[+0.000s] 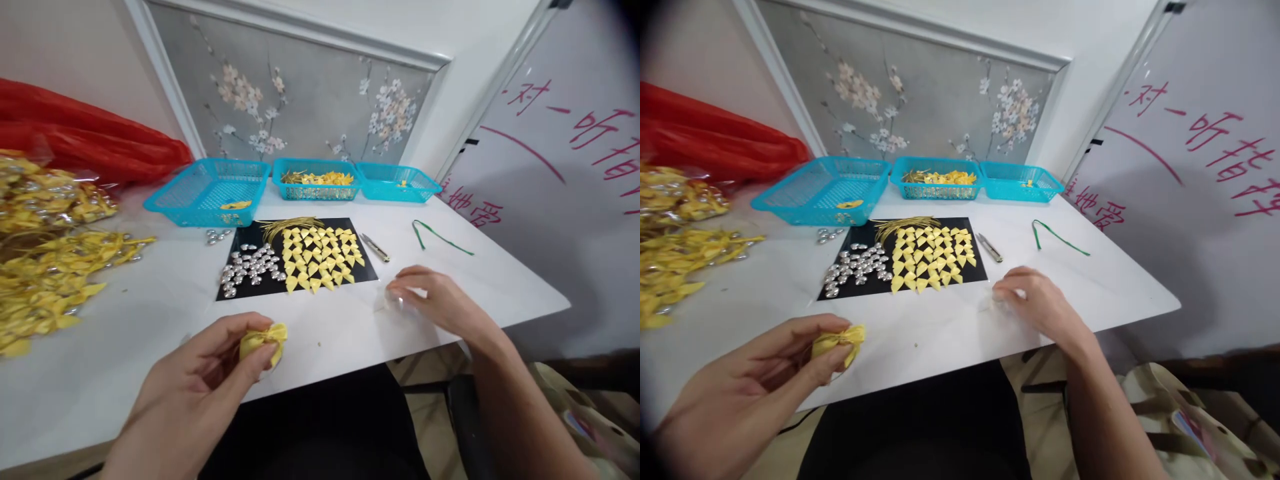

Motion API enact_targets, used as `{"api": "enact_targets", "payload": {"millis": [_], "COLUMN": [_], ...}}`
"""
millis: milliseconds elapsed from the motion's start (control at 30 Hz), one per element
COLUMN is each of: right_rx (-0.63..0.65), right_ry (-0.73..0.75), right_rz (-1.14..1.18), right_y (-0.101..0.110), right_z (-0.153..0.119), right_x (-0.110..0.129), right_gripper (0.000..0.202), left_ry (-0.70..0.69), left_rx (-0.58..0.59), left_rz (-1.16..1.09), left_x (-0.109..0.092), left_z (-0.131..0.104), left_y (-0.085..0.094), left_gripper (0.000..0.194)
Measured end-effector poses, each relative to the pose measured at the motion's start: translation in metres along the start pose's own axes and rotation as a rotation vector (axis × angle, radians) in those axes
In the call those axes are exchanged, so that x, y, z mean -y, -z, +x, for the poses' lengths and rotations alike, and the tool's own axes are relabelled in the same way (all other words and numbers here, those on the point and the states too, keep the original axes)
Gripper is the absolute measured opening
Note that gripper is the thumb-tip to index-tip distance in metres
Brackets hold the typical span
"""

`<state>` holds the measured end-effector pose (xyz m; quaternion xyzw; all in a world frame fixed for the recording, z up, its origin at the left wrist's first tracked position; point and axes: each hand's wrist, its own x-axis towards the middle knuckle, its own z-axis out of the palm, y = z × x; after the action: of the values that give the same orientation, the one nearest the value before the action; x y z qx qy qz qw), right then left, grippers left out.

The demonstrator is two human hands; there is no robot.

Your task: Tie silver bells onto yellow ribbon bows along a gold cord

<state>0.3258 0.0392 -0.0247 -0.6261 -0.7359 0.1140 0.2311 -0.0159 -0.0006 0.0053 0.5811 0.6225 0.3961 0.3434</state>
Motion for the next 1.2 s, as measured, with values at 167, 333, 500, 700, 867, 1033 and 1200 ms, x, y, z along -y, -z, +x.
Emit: {"api": "enact_targets", "payload": {"millis": [167, 333, 500, 700, 867, 1033, 1200], "right_rx": [-0.061, 0.003, -0.033, -0.097, 0.096, 0.473, 0.463], "right_ry": [-0.191, -0.307, -0.393, -0.341, -0.13, -0.075, 0.0], "right_rz": [-0.176, -0.268, -0.217, 0.094, 0.735, 1.616, 1.293], "right_y": [-0.015, -0.035, -0.035, -0.009, -0.01, -0.037, -0.039], "right_z": [0.055, 0.093, 0.091, 0.056, -0.007, -0.047, -0.059], "right_x": [0.0, 0.003, -0.002, 0.022, 0.068, 0.114, 0.141], "right_gripper": [0.021, 0.029, 0.033, 0.028, 0.029, 0.027, 0.038], "left_ry": [-0.089, -0.143, -0.131, 0.012, 0.02, -0.116, -0.212], "left_rx": [-0.012, -0.053, -0.055, 0.05, -0.03, -0.164, -0.267], "left_rz": [0.116, 0.21, 0.203, 0.029, 0.006, 0.177, 0.245], "left_x": [-0.02, -0.016, -0.012, -0.022, -0.022, -0.014, -0.005], "left_z": [-0.011, -0.016, -0.016, -0.014, -0.017, -0.023, -0.03], "left_y": [0.001, 0.006, 0.006, 0.006, 0.003, -0.002, -0.002], "left_gripper": [0.027, 0.025, 0.024, 0.027, 0.025, 0.021, 0.019]}}
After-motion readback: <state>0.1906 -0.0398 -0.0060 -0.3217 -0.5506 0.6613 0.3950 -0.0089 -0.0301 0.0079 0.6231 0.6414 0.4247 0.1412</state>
